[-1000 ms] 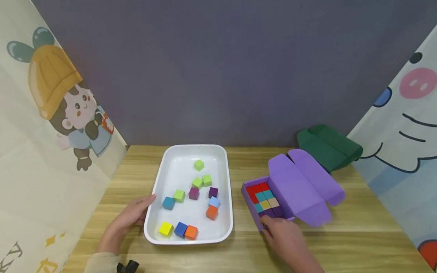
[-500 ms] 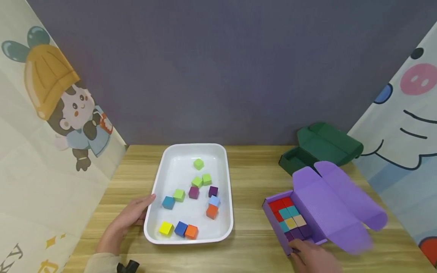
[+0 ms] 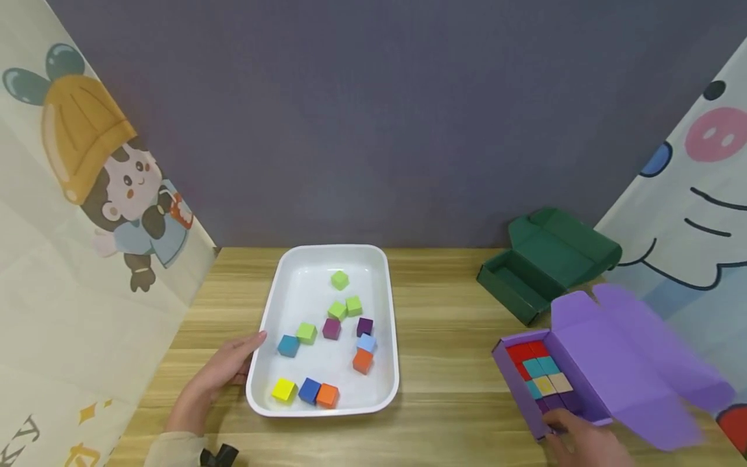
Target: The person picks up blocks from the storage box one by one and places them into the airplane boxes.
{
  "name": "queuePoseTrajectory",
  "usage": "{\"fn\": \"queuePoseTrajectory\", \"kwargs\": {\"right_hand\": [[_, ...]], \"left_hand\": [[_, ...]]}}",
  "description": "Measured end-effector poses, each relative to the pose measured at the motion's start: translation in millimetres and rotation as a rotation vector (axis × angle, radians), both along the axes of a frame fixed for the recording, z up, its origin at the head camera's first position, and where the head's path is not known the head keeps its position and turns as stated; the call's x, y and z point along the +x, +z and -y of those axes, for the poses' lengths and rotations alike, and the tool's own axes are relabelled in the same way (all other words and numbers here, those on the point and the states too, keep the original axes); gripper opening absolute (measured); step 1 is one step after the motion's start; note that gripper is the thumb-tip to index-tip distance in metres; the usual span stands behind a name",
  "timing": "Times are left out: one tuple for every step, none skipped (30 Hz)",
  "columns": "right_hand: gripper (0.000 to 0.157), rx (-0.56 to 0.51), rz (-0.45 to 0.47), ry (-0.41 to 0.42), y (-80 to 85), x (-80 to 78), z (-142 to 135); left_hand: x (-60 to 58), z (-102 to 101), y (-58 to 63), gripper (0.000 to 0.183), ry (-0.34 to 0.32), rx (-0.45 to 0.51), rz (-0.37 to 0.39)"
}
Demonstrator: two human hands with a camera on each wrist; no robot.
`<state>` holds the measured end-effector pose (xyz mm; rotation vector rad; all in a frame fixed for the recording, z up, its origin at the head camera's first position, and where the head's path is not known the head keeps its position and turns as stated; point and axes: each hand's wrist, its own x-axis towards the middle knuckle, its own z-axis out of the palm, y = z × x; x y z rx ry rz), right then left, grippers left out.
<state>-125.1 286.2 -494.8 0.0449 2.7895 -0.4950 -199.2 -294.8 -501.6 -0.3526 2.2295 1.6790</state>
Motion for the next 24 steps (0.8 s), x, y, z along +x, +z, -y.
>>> {"fn": "queuePoseTrajectory", "kwargs": {"right_hand": [[0.025, 0.000, -0.009, -0.011, 0.3, -1.1, -3.5], [0.026, 0.002, -0.023, -0.015, 0.6, -2.4, -7.1], [0.027, 0.006, -0.036, -0.026, 1.2, -3.6, -10.7], [0.029, 0.007, -0.051, -0.029, 1.5, -4.8, -14.2], [0.029, 0.007, -0.082, -0.030, 1.9, -6.2, -17.3], [0.030, 0.007, -0.109, -0.034, 2.1, -7.1, -20.7], [0.031, 0.011, -0.131, -0.039, 2.1, -7.8, -23.8], [0.031, 0.009, -0.151, -0.045, 2.3, -8.8, -26.8], [0.031, 0.008, -0.163, -0.056, 2.2, -9.5, -30.0], [0.031, 0.002, -0.177, -0.063, 2.1, -10.8, -32.9], [0.030, -0.001, -0.193, -0.070, 2.1, -12.3, -35.8], [0.030, -0.001, -0.201, -0.077, 2.0, -13.6, -39.3], [0.029, -0.007, -0.210, -0.075, 2.1, -15.1, -42.9], [0.027, -0.012, -0.212, -0.073, 2.4, -16.9, -46.5], [0.026, -0.015, -0.214, -0.066, 2.3, -18.7, -50.5], [0.025, -0.017, -0.223, -0.052, 2.7, -21.0, -53.9], [0.024, -0.018, -0.240, -0.036, 2.6, -23.0, -57.4], [0.022, -0.011, -0.261, -0.022, 2.5, -25.0, -60.1], [0.022, -0.013, -0.279, -0.005, 2.4, -27.5, -62.7], [0.021, -0.010, -0.298, 0.008, 2.2, -29.8, -64.9], [0.020, -0.012, -0.318, 0.019, 1.9, -32.4, -67.0], [0.020, -0.010, -0.341, 0.026, 1.7, -34.5, -68.7], [0.020, -0.011, -0.367, 0.032, 0.9, -36.2, -70.5], [0.020, -0.014, -0.380, 0.036, 0.6, -38.0, -72.3]], "left_hand": [[0.3, 0.1, 0.2, 0.078, -0.002, -0.003, -0.002], [0.5, 0.3, 0.6, 0.078, -0.005, -0.007, -0.003], [0.6, 0.4, 0.8, 0.078, -0.008, -0.010, -0.005], [0.6, 0.5, 1.0, 0.078, -0.009, -0.014, -0.004], [0.8, 0.3, 1.2, 0.078, -0.007, -0.018, -0.003], [0.9, 0.1, 1.2, 0.079, -0.008, -0.022, -0.001], [0.9, 0.0, 1.1, 0.079, -0.012, -0.020, 0.001], [0.9, -0.2, 0.6, 0.079, -0.014, -0.018, 0.003], [0.9, -0.3, -0.1, 0.079, -0.014, -0.016, 0.003], [0.7, -0.2, -0.2, 0.079, -0.015, -0.013, 0.003], [0.8, -0.2, -0.3, 0.078, -0.018, -0.009, 0.001], [0.8, -0.1, -0.7, 0.078, -0.019, -0.005, 0.002], [0.8, 0.1, -1.1, 0.078, -0.019, -0.002, 0.005], [0.9, 0.2, -1.4, 0.078, -0.018, 0.002, 0.007], [1.1, 0.2, -1.6, 0.078, -0.020, 0.007, 0.009], [1.4, 0.2, -1.5, 0.078, -0.020, 0.010, 0.011], [1.6, 0.3, -1.6, 0.078, -0.021, 0.014, 0.013], [1.7, 0.3, -1.8, 0.078, -0.018, 0.013, 0.013], [1.7, 0.4, -2.0, 0.078, -0.015, 0.011, 0.011], [1.8, 0.3, -2.0, 0.078, -0.012, 0.008, 0.009], [1.7, 0.4, -2.1, 0.078, -0.013, 0.007, 0.006], [1.4, 0.3, -2.0, 0.078, -0.011, 0.006, 0.004], [1.0, 0.4, -2.2, 0.078, -0.010, 0.005, 0.002], [0.5, 0.4, -2.3, 0.077, -0.010, 0.003, 0.001]]}}
